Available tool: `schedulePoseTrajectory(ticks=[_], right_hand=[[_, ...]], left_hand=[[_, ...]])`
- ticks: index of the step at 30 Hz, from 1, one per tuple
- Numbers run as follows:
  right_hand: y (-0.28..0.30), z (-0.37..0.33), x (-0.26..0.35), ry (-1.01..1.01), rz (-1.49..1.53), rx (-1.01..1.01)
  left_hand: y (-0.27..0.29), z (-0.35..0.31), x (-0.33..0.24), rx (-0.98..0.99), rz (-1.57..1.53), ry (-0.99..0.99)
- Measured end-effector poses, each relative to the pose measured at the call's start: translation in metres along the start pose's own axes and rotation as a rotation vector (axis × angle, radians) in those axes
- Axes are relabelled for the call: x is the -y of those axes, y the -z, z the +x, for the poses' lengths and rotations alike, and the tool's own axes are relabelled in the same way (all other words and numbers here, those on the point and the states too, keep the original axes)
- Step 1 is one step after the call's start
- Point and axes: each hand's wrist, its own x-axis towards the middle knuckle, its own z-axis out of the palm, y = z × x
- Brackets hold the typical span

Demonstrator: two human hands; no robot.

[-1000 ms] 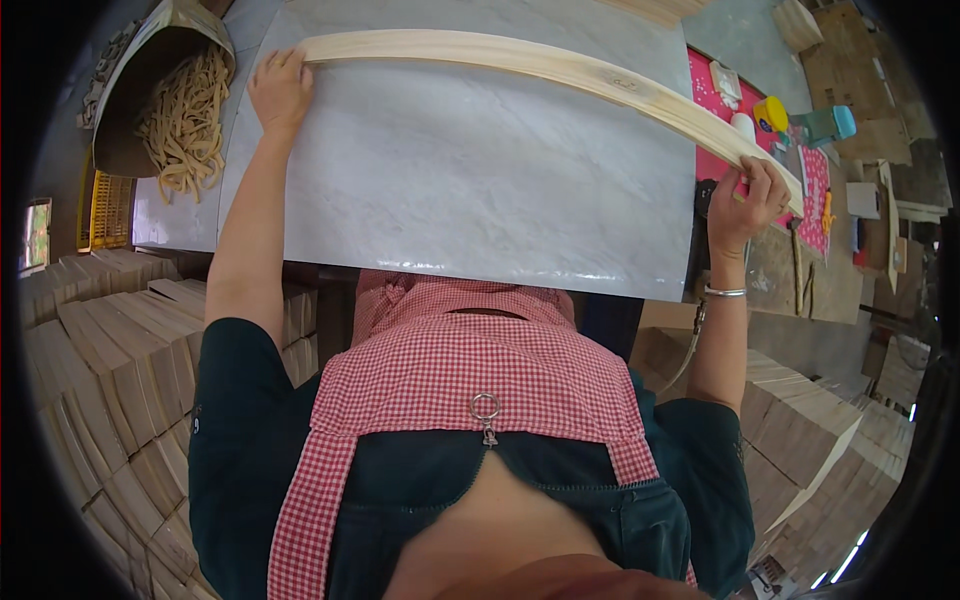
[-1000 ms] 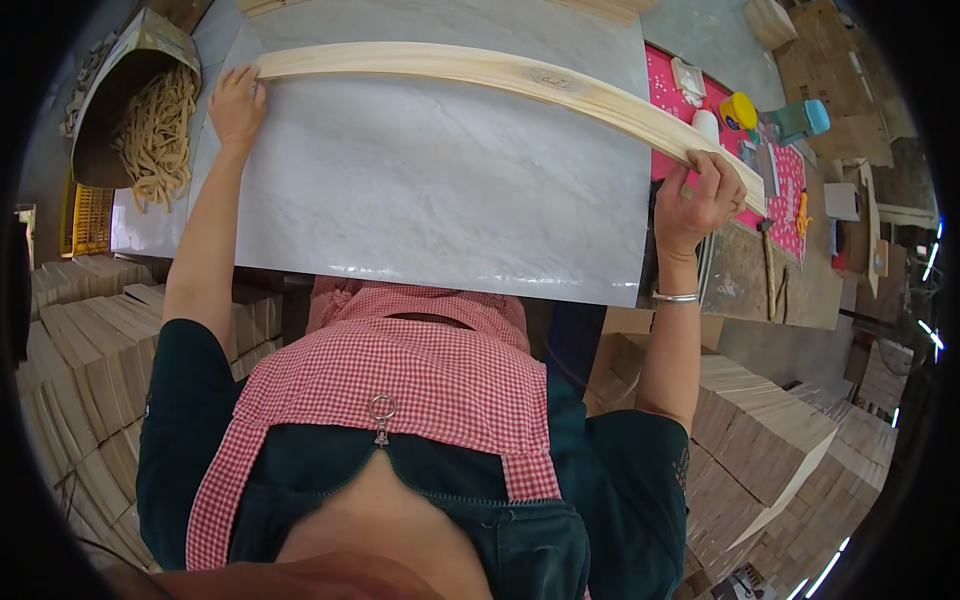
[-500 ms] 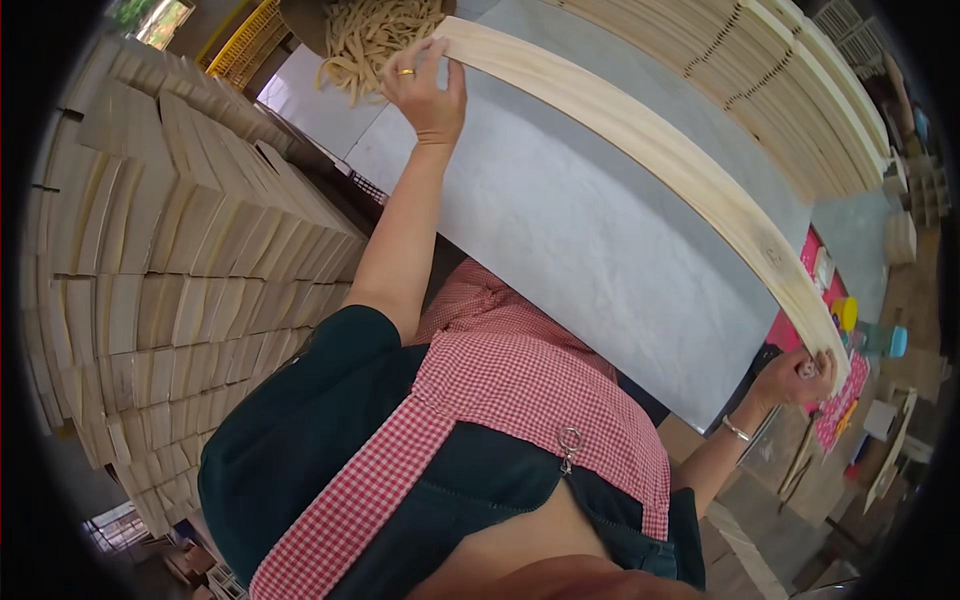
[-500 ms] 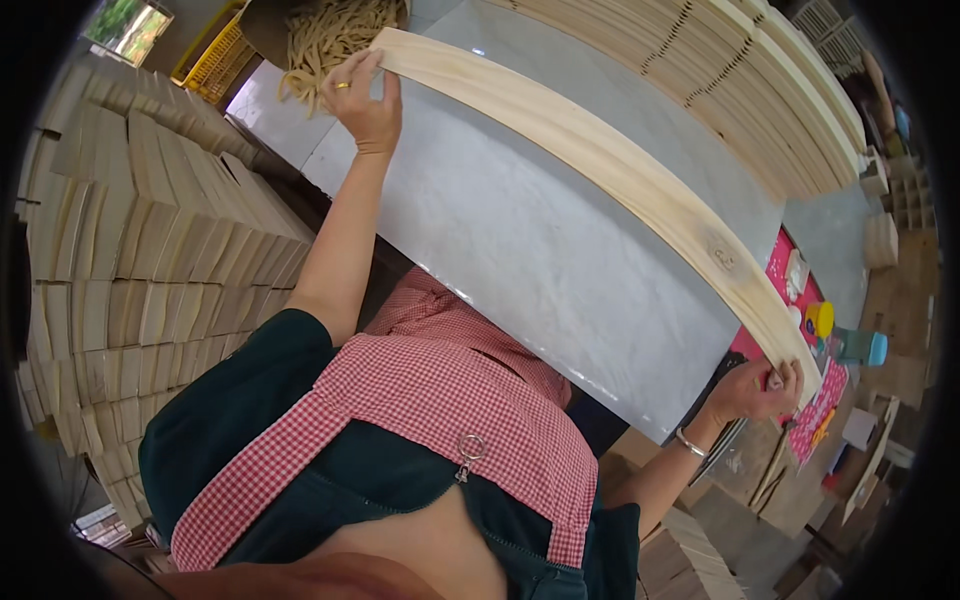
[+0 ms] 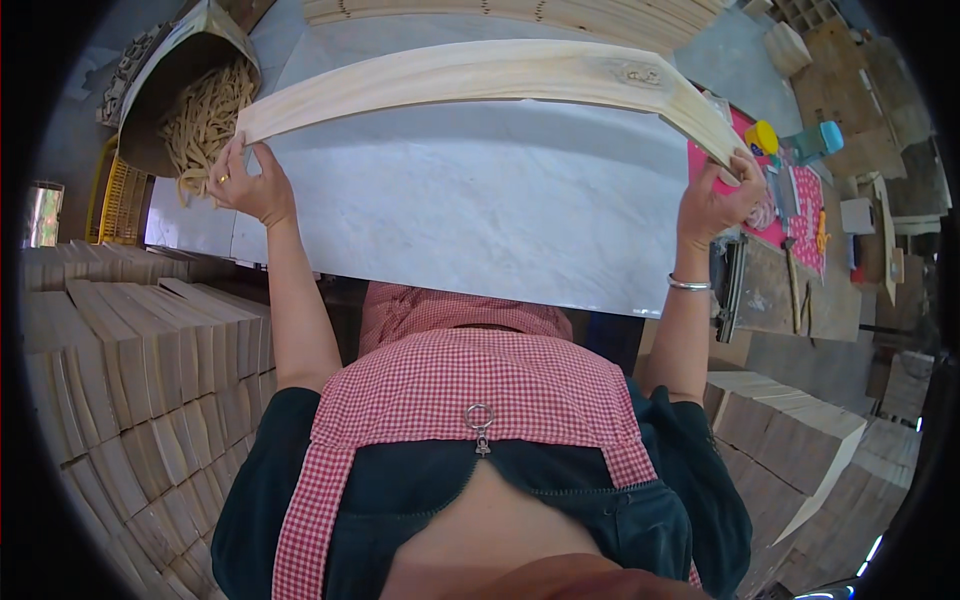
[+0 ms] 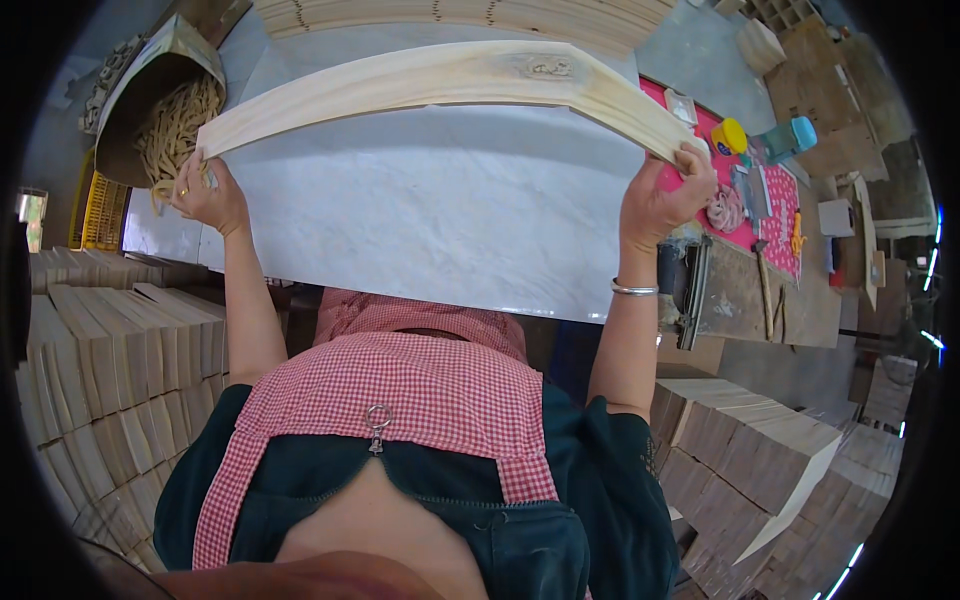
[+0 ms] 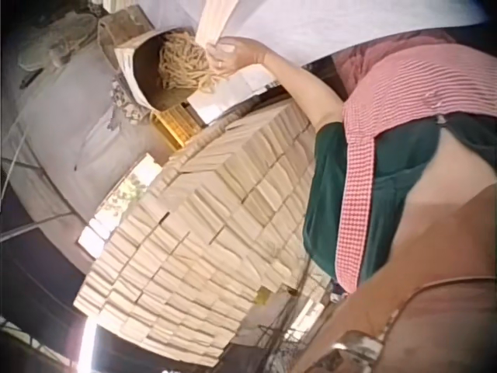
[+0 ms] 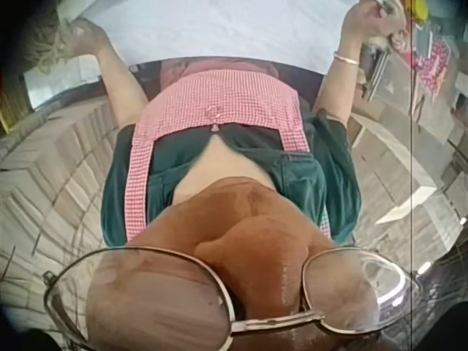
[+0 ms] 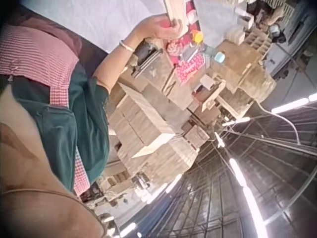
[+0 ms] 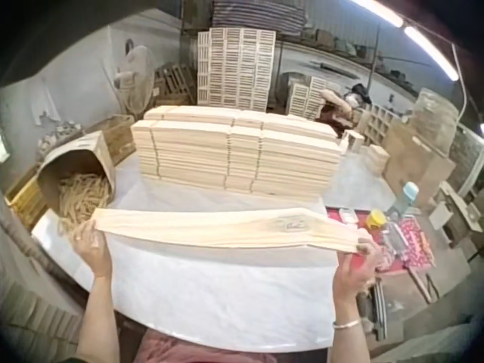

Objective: Assembling wooden box frames using glue and a pneumatic stapler.

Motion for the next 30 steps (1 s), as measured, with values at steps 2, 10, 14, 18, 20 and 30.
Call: schedulePoseTrajectory(ticks=[2,10,14,18,20,30], right_hand=[[-0.007,-0.002,0.005,-0.039,0.063,-0.009],[-0.020,-0.013,0.033,-0.148,0.138,0.006],[-0.026,-0.017,0.047,-0.204,0.195,0.041],[-0.030,-0.019,0.053,-0.245,0.209,0.070],[-0.031,-0.022,0.055,-0.249,0.203,0.076],[-0.030,-0.029,0.059,-0.281,0.155,0.163]], left_hand=[[0.003,-0.002,-0.001,-0.005,-0.027,-0.003],[0.004,-0.013,-0.018,0.044,-0.064,0.053],[0.006,-0.016,-0.027,0.066,-0.108,0.068],[0.006,-0.017,-0.036,0.093,-0.083,0.103],[0.007,-0.017,-0.038,0.102,-0.080,0.109],[0.013,-0.016,-0.045,0.131,-0.062,0.040]])
